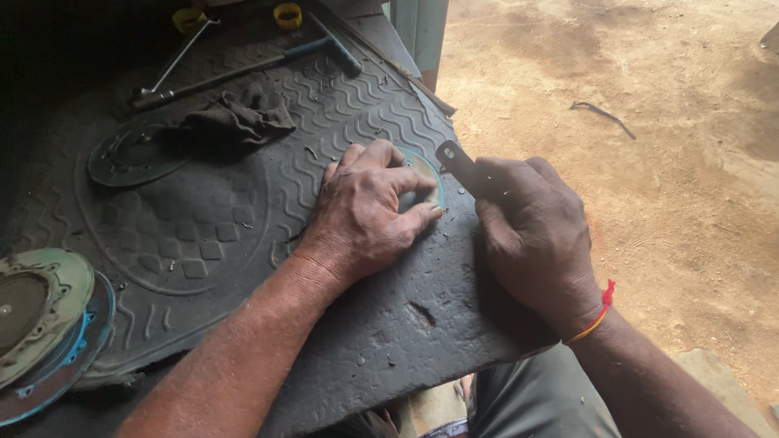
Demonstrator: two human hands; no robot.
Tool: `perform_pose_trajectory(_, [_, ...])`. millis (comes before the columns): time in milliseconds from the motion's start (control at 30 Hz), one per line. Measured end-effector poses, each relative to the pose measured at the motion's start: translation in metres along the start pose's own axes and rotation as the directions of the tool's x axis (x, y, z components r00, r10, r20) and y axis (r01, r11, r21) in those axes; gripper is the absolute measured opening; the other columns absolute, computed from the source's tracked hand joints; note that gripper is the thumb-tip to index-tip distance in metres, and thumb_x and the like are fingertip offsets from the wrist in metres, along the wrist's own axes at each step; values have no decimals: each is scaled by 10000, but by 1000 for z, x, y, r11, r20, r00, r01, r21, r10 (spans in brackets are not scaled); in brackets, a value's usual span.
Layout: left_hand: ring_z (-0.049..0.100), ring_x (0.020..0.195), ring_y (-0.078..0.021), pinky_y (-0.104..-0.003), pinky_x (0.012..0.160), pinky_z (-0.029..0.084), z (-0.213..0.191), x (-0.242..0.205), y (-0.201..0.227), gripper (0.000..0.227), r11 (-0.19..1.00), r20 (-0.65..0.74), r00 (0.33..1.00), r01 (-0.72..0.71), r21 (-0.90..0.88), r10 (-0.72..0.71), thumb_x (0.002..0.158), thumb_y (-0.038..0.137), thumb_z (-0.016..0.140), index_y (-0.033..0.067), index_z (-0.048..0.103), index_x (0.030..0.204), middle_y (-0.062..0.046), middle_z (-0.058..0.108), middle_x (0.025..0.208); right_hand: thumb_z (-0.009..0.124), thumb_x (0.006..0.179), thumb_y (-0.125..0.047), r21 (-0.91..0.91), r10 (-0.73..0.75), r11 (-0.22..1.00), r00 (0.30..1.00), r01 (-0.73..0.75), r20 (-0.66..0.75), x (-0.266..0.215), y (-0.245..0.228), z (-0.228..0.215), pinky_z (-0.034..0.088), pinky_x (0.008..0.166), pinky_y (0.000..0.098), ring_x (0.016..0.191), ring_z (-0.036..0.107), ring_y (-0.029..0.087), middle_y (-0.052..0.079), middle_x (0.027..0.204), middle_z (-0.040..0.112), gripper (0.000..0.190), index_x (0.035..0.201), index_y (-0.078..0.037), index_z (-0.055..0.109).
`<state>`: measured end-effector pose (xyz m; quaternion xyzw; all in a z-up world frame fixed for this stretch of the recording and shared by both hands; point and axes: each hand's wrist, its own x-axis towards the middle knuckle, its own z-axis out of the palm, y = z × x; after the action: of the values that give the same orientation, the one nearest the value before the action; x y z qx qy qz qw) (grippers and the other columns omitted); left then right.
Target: The person holds a circular metal part on a workbench and uses a metal file to smooth its edges. The person rotates the part and files different sections repeatedly.
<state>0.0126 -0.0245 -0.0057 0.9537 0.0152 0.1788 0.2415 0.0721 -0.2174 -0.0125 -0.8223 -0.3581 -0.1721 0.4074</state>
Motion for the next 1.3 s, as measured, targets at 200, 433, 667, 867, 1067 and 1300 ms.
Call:
perform_pose_trajectory(200, [586, 1143, -246, -454, 1088, 435, -2, 0, -1, 245, 997, 62, 995, 77, -8, -77, 856, 345, 744, 167, 785, 1019, -36, 663, 1082, 690, 876, -55, 60, 73, 996, 997, -73, 1, -2, -2, -1, 561, 817, 391, 952, 726, 295, 122, 1027, 713, 306, 1179, -90, 713])
perform_pose_trajectory(433, [549, 1105, -270, -496, 1001, 382, 0, 0, 1, 275, 1000, 38, 999, -15, 22, 14, 823, 344, 755, 207, 800, 1057, -67, 638, 1068, 665, 891, -65, 29, 72, 997, 997, -72, -10, -4, 3, 0, 555, 878, 397, 1026, 730, 321, 148, 1107, 729, 299, 1188, -72, 706])
perform_pose_trajectory(667, [563, 1132, -250, -493, 1039, 378, -5, 0, 5, 197, 1000, 63, 997, 31, -2, -31, 825, 328, 746, 199, 785, 968, -27, 658, 1044, 656, 908, -77, 138, 181, 974, 984, -179, 3, -7, 4, 0, 574, 820, 333, 953, 748, 226, 117, 1052, 751, 289, 1194, -83, 698])
perform_pose_trajectory(867, [547, 1132, -278, -507, 1028, 378, -6, 1, 6, 245, 998, 96, 993, 70, -6, -69, 790, 367, 744, 191, 751, 960, -57, 635, 1074, 630, 940, -86, 289, 379, 860, 906, -421, 191, -15, 12, -8, 544, 686, 290, 782, 673, 127, 82, 913, 748, 348, 1285, -108, 676])
perform_pose_trajectory(1067, [497, 1190, -298, -517, 1055, 346, -4, 10, 10, 279, 986, 166, 972, 164, 43, -169, 773, 423, 750, 219, 764, 963, -77, 594, 1137, 618, 935, -68, 401, 384, 790, 884, -464, 265, -29, 39, -24, 552, 688, 283, 820, 671, 131, 71, 988, 726, 338, 1258, 19, 670])
perform_pose_trajectory(1300, [522, 1195, -304, -509, 1063, 363, 4, 6, -2, 239, 997, 107, 991, 78, 15, -79, 844, 368, 707, 179, 761, 980, -81, 614, 1146, 660, 1023, -88, 709, 505, 411, 791, -573, 346, -66, 80, -33, 559, 720, 390, 822, 649, 247, 178, 981, 631, 322, 1271, 95, 568])
